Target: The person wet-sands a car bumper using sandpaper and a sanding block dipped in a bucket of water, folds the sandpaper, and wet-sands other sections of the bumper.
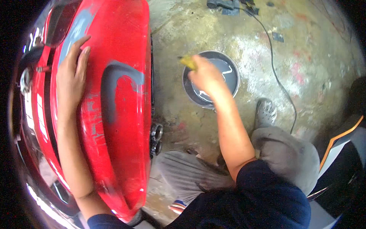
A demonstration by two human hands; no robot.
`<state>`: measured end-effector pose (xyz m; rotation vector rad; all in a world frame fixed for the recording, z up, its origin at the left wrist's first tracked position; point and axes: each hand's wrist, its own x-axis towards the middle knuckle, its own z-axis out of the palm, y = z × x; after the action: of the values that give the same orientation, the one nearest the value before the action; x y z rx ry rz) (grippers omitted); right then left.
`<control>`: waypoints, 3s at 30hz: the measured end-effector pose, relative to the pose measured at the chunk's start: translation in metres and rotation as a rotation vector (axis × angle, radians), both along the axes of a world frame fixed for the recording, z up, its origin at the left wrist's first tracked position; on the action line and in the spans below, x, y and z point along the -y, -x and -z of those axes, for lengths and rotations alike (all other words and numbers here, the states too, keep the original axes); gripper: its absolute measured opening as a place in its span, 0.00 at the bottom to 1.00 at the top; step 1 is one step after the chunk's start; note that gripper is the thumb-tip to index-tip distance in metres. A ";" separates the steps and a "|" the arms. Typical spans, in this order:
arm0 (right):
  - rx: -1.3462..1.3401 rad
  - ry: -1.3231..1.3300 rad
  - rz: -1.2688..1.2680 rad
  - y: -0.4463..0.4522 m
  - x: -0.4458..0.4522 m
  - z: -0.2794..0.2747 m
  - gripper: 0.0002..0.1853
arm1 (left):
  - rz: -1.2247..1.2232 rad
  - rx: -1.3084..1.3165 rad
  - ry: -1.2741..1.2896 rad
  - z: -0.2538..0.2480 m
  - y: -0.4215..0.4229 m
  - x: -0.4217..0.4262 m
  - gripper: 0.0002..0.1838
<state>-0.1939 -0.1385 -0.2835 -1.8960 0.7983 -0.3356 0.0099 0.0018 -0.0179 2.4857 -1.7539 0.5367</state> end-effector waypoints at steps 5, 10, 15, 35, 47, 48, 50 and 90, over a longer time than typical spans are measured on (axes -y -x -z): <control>-0.212 0.161 -0.250 0.028 0.013 0.055 0.24 | 0.116 0.096 0.060 0.006 -0.011 -0.002 0.15; -0.295 0.077 -0.133 0.011 0.042 0.050 0.24 | 0.092 0.098 0.031 0.006 -0.010 -0.004 0.17; -0.627 0.228 -0.081 0.009 0.036 0.111 0.28 | -0.003 -0.002 -0.027 -0.010 0.004 -0.002 0.14; 0.245 0.325 -0.309 0.001 0.011 -0.139 0.07 | 0.327 -0.389 -0.245 0.033 0.021 -0.010 0.27; 0.936 -0.507 0.134 -0.078 -0.051 -0.120 0.36 | -0.038 -0.910 -0.077 0.024 0.030 0.003 0.15; 0.919 -0.656 0.011 -0.081 -0.051 -0.119 0.31 | -0.054 -0.995 -0.030 0.024 0.030 0.003 0.15; 0.801 -0.921 -0.070 -0.079 -0.038 -0.117 0.21 | -0.067 -1.077 -0.060 0.020 0.028 0.003 0.15; 0.540 0.824 0.035 -0.161 -0.061 -0.067 0.19 | -0.004 -0.150 0.386 -0.024 -0.016 -0.026 0.15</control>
<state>-0.0331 -0.0770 -0.2160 -2.3539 0.3298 -1.2891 0.0255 0.0282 0.0059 2.2006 -1.4332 0.6048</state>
